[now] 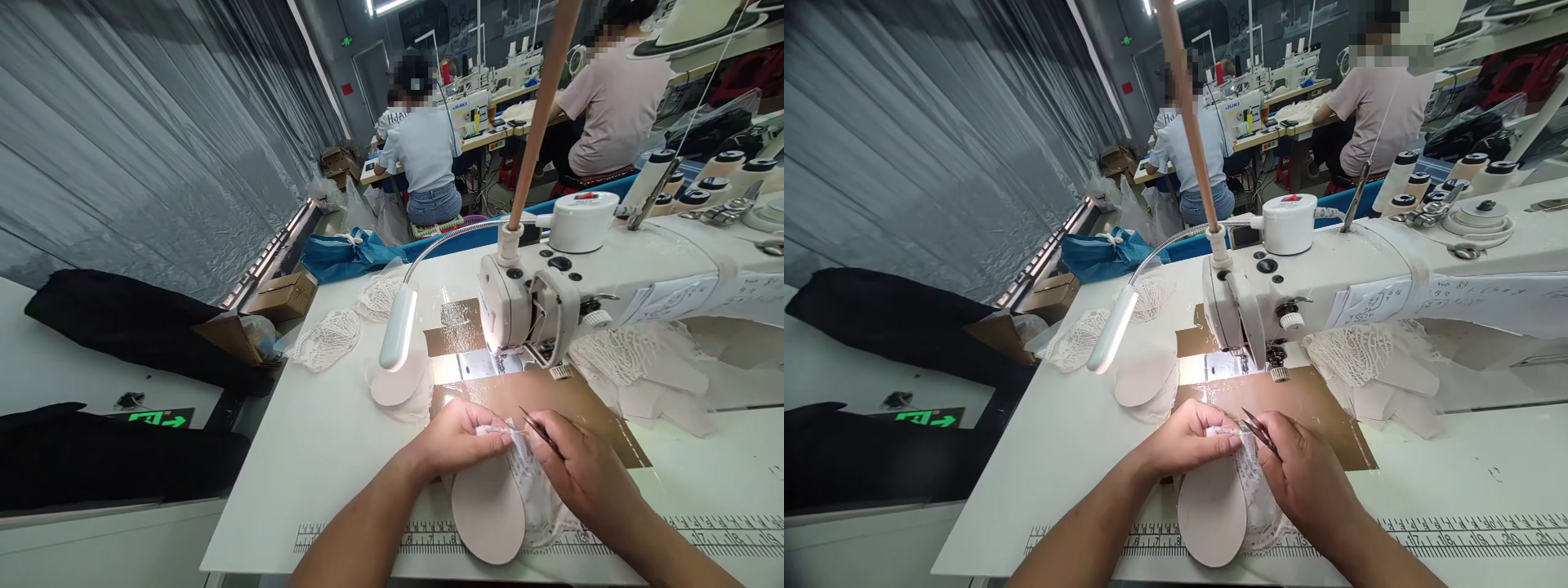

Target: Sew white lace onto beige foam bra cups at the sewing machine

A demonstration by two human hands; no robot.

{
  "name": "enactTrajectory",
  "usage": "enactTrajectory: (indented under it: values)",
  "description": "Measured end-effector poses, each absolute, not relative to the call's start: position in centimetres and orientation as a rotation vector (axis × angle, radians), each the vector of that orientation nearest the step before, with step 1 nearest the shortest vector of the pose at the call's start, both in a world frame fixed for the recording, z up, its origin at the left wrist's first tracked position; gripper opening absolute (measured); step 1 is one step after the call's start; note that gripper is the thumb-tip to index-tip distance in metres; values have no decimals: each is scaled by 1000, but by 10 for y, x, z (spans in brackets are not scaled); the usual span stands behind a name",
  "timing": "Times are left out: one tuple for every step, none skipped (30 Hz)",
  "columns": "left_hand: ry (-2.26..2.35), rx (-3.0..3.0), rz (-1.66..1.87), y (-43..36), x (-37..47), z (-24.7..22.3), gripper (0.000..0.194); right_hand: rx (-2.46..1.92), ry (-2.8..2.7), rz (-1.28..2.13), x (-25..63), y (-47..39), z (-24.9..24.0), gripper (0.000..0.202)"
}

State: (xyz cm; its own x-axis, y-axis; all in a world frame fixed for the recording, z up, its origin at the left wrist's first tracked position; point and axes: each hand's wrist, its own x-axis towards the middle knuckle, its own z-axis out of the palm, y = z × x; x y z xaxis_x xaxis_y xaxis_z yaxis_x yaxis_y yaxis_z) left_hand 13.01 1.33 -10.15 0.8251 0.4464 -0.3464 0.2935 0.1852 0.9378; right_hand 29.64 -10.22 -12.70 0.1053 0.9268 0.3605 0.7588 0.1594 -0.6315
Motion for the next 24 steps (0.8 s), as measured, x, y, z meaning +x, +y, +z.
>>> enactTrajectory:
  values:
    - [649,1413,119,13,131,-101,42,-1605,-1630,388,297,-103,-121,17]
    - [655,1415,122,13,131,-99,42,-1563,-1575,504,299,-105,-116,20]
    - [662,1414,128,12,132,-98,42,-1508,-1527,618,300,-107,-111,24]
    - [668,1409,135,12,132,-96,42,-1445,-1503,721,301,-109,-107,27]
    - [672,1399,142,12,132,-95,42,-1382,-1517,799,302,-111,-105,29]
    - [673,1382,148,12,133,-94,42,-1331,-1577,839,302,-113,-104,28]
    - [671,1364,152,13,132,-93,42,-1302,-1680,833,301,-114,-105,27]
    - [660,1347,151,14,132,-93,41,-1303,-1811,775,299,-114,-109,24]
    - [640,1326,142,16,131,-93,40,-1326,-1945,676,297,-113,-113,20]
    - [615,1300,129,17,130,-93,40,-1362,-2061,553,294,-112,-118,16]
    - [590,1266,115,20,128,-94,39,-1399,-2140,429,291,-110,-123,14]
    - [567,1228,102,22,126,-95,38,-1431,-2182,326,288,-108,-127,14]
    - [550,1189,95,24,125,-95,38,-1446,-2198,259,286,-107,-130,14]
    - [541,1151,93,26,123,-95,37,-1451,-2200,231,284,-106,-133,14]
    - [534,1121,99,28,122,-95,36,-1451,-2198,220,283,-105,-133,15]
    - [528,1100,111,29,122,-94,35,-1452,-2196,220,282,-105,-133,14]
    - [521,1087,129,30,121,-94,34,-1459,-2194,234,281,-105,-131,13]
    - [517,1081,146,30,121,-93,33,-1473,-2186,257,281,-106,-129,11]
    - [519,1079,162,30,121,-92,32,-1493,-2172,293,281,-107,-126,9]
    - [528,1084,178,30,122,-92,31,-1509,-2154,345,281,-108,-123,8]
    - [544,1098,198,29,122,-91,30,-1515,-2132,410,282,-109,-120,9]
    - [564,1117,218,28,123,-91,29,-1508,-2105,483,283,-110,-118,10]
    - [583,1136,239,28,123,-91,29,-1487,-2075,547,285,-111,-116,11]
    - [598,1156,259,27,124,-91,29,-1457,-2044,593,288,-112,-114,15]
